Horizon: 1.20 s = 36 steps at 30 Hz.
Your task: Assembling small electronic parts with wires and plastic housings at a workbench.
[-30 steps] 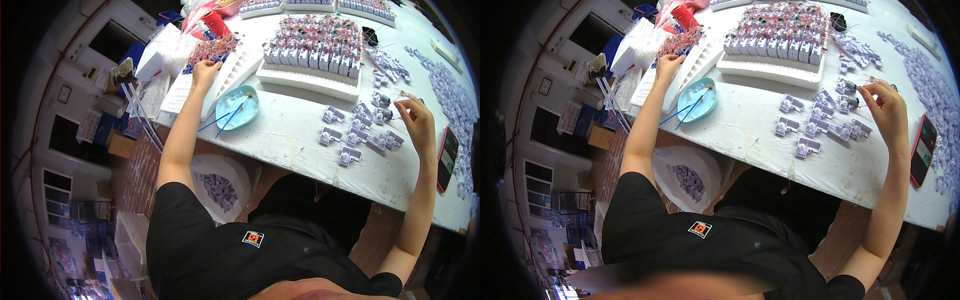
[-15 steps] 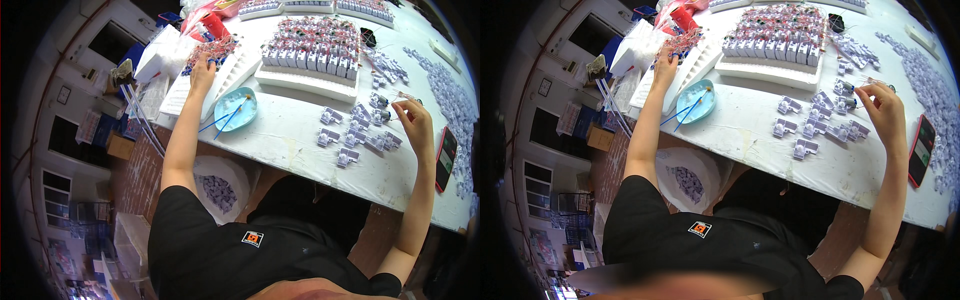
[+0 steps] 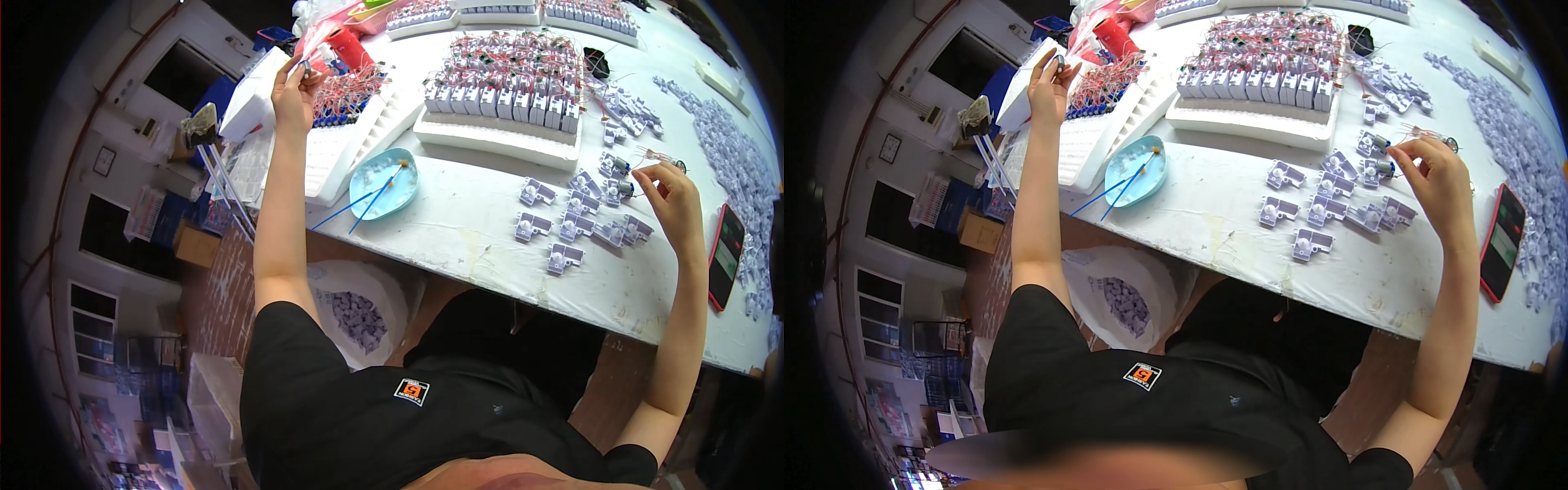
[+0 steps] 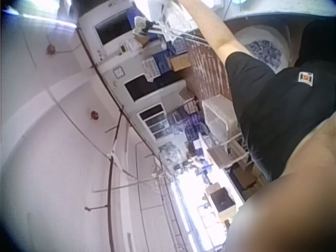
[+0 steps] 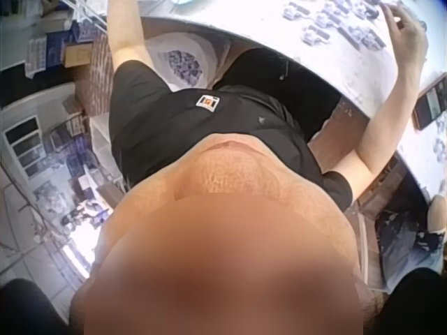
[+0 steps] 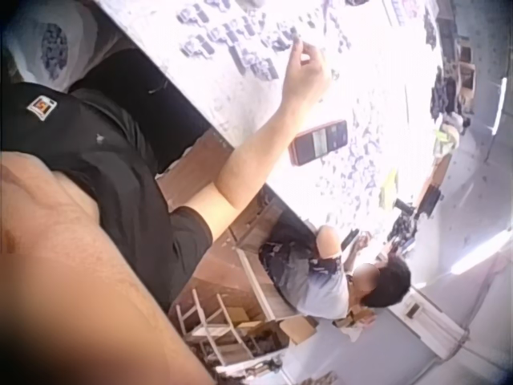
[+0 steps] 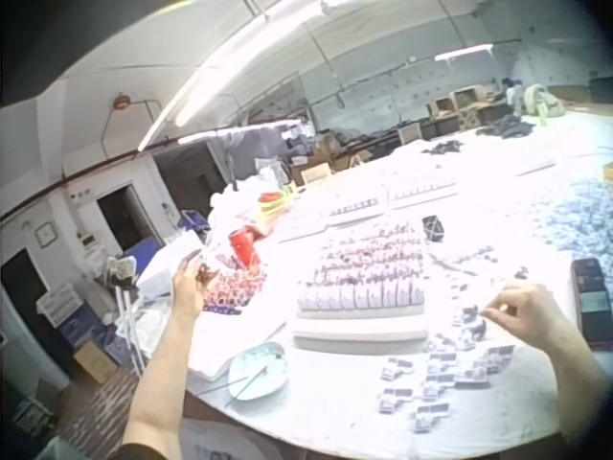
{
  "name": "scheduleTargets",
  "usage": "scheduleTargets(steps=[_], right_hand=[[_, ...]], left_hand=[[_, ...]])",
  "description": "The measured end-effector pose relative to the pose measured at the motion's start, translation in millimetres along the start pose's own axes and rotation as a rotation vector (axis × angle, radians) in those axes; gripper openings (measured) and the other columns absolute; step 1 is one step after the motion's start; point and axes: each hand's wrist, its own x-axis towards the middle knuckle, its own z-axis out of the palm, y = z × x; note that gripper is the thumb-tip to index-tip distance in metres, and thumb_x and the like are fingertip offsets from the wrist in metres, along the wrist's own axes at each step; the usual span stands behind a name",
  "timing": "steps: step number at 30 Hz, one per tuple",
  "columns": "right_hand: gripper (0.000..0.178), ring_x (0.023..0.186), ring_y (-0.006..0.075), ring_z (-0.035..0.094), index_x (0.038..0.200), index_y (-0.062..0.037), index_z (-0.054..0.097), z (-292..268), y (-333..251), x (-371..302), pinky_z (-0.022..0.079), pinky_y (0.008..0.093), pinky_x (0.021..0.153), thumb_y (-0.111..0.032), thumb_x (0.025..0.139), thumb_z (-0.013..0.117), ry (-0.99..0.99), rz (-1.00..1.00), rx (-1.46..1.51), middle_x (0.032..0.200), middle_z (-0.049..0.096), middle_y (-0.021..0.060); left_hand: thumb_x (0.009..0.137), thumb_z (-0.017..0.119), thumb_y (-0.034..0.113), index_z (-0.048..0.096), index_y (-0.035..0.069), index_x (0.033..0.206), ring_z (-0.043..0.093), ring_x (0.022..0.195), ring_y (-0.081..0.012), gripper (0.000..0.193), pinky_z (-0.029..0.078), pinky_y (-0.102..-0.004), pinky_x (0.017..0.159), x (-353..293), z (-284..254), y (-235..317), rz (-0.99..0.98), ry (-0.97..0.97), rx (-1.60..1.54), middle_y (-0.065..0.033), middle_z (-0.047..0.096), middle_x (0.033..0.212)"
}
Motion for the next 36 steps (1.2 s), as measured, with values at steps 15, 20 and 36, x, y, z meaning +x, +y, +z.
scheduleTargets(steps=[15,20,36], right_hand=[[0.020,0.058,0.0112,0.049,0.089,-0.0017,0.072,1.7,-4.2,-0.1,0.042,0.0275,0.057,-0.021,0.092,0.072,-0.040,0.050,-0.015,0.080,0.066,0.0040],[0.020,0.058,0.0114,0.049,0.089,-0.0018,0.072,0.4,-6.1,0.3,0.042,0.0277,0.057,-0.021,0.091,0.072,-0.041,0.040,-0.019,0.080,0.066,0.0042],[0.019,0.060,0.0117,0.050,0.090,-0.0020,0.072,0.5,-4.9,1.2,0.043,0.0275,0.058,-0.021,0.091,0.072,-0.052,0.048,-0.023,0.081,0.066,0.0043]], left_hand=[[0.099,0.045,-0.001,0.057,-0.004,0.123,0.064,0.074,-0.0170,0.027,0.054,-0.0543,0.101,3.0,-4.7,-7.8,0.033,0.184,-0.116,-0.0093,0.062,0.083],[0.100,0.050,0.007,0.069,0.004,0.114,0.064,0.070,-0.0138,0.024,0.061,-0.0382,0.079,-0.9,-27.2,-28.6,-0.102,-0.019,0.586,-0.0076,0.063,0.082],[0.073,0.077,0.027,0.080,0.008,0.092,0.072,0.093,-0.0322,0.027,0.054,-0.0385,0.091,-8.1,-24.2,-64.6,-0.436,-0.323,1.470,-0.0198,0.074,0.094]])
